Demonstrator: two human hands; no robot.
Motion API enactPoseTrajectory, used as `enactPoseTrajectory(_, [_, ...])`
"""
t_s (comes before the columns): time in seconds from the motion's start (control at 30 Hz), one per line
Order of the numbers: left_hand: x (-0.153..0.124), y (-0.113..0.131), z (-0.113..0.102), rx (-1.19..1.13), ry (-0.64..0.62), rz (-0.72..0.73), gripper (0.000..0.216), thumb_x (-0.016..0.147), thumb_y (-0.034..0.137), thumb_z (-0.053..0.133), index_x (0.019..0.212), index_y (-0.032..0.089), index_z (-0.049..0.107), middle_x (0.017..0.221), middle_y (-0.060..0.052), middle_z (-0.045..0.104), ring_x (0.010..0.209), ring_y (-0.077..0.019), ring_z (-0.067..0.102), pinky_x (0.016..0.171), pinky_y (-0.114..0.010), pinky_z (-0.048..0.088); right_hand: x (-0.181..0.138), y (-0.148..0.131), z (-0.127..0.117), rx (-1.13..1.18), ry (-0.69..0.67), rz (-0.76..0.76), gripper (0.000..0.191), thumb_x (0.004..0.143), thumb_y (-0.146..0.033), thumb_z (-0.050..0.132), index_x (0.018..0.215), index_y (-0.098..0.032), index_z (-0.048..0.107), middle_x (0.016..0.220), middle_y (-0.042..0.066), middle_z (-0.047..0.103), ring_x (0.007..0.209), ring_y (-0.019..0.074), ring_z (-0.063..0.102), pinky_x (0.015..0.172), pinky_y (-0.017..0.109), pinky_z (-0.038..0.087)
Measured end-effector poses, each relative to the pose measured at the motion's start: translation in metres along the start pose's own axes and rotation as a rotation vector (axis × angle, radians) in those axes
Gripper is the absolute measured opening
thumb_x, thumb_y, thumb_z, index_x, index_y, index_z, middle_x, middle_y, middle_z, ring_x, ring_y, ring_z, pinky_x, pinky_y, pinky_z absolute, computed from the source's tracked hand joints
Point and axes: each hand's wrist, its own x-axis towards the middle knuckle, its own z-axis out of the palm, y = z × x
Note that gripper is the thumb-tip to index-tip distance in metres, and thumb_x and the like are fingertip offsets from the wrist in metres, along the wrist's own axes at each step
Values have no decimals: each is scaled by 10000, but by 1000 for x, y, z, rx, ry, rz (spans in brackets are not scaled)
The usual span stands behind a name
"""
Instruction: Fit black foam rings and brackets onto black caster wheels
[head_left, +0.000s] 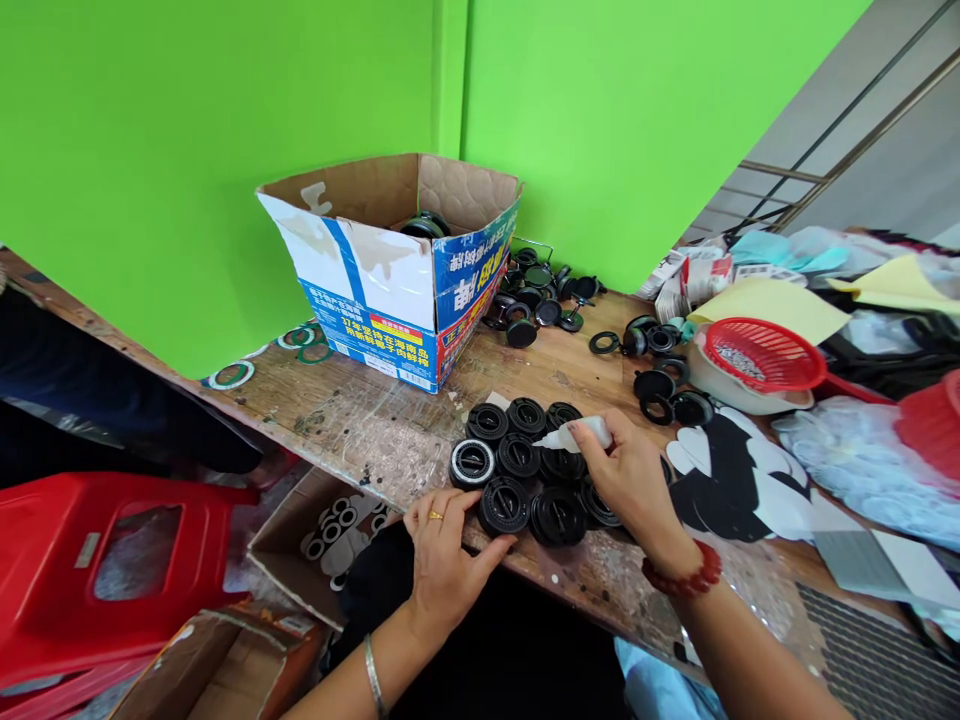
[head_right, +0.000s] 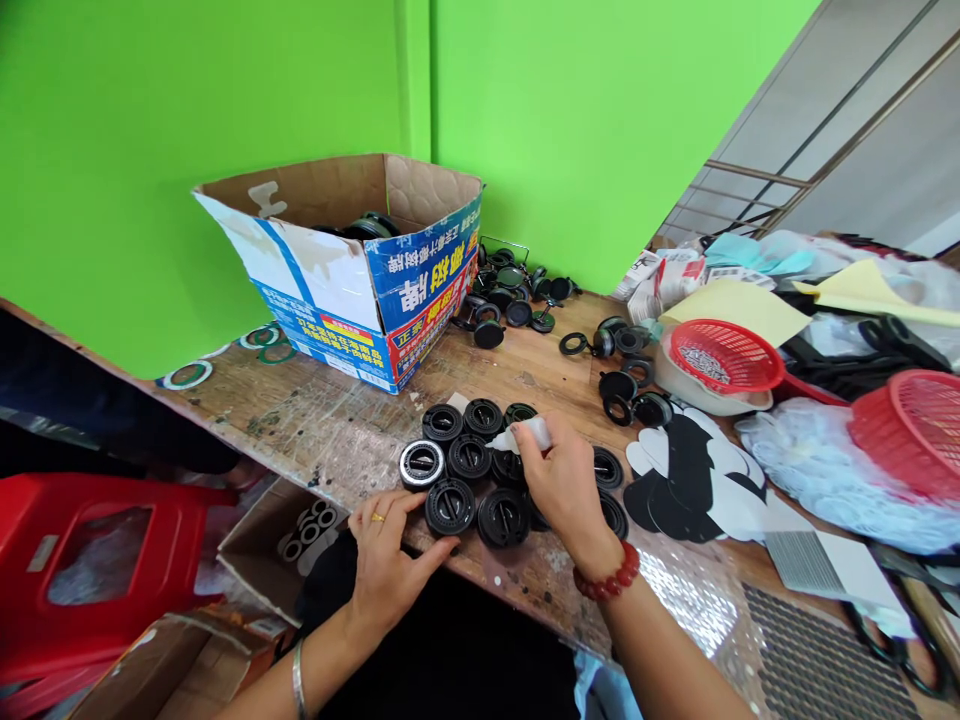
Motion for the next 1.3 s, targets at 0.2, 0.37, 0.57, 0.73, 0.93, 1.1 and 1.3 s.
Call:
enactPoseTrajectory(0.2, [0, 0, 0, -2, -13, -22, 409, 768, 421, 795, 1076, 210, 628, 1004, -81, 699, 987, -297, 611, 908, -438, 368, -10, -9, -13, -26, -57, -85, 363, 877, -478, 519, 618, -241, 427, 519, -42, 422, 477, 126, 371, 490, 268, 264])
enactPoseTrajectory(0.37, [0, 0, 0, 1, -20, -17, 408, 764, 414, 798, 1078, 211, 636, 1000, -78, 703, 988, -296, 608, 907, -437, 368, -17, -21, -11, 21, -151, -95, 267, 882, -392, 524, 683, -214, 523, 584, -15, 519, 525, 132, 440, 506, 260, 291])
enactPoseTrajectory(0.57, [0, 0, -1, -12, -25, -9, 413, 785, 454, 776, 1085, 212, 627, 1001, -82, 703, 991, -299, 605, 912, -442, 366, -11, -35, 7, 63, -148, -117, 250, 882, -377, 518, 690, -218, 495, 604, -19, 508, 534, 133, 431, 521, 259, 298])
enactPoseTrajectory(0.73, [1, 0, -1, -29, -6, -9, 402, 789, 437, 777, 1081, 206, 626, 993, -78, 701, 986, -296, 607, 908, -442, 368, 2, -38, 18, 39, -110, -108, 245, 860, -391, 515, 684, -222, 491, 608, -9, 510, 547, 145, 439, 535, 273, 293])
enactPoseTrajectory(0.93, [-2, -3, -8, -112, -2, 28, 314, 884, 420, 672, 1105, 209, 600, 1011, -78, 682, 977, -269, 608, 901, -429, 412, 13, -23, 18, 108, -65, 6, 356, 813, -486, 551, 593, -235, 426, 507, -46, 395, 485, 120, 352, 496, 271, 253])
enactPoseTrajectory(1.1, [18, -21, -27, -335, 95, 24, 112, 985, 267, 482, 1062, 213, 543, 1003, -61, 614, 945, -197, 598, 859, -340, 481, 20, 1, 19, 483, -145, 283, 448, 742, -641, 629, 665, -211, 527, 465, -65, 400, 423, 102, 352, 414, 242, 242])
enactPoseTrajectory(1.3, [88, -40, -26, -433, -73, -198, 320, 1034, 374, 323, 1179, 197, 547, 1108, -98, 680, 1094, -226, 603, 1003, -416, 444, 34, 1, 36, 655, -152, 331, 499, 690, -685, 684, 702, -203, 553, 430, -86, 385, 373, 90, 324, 367, 232, 257])
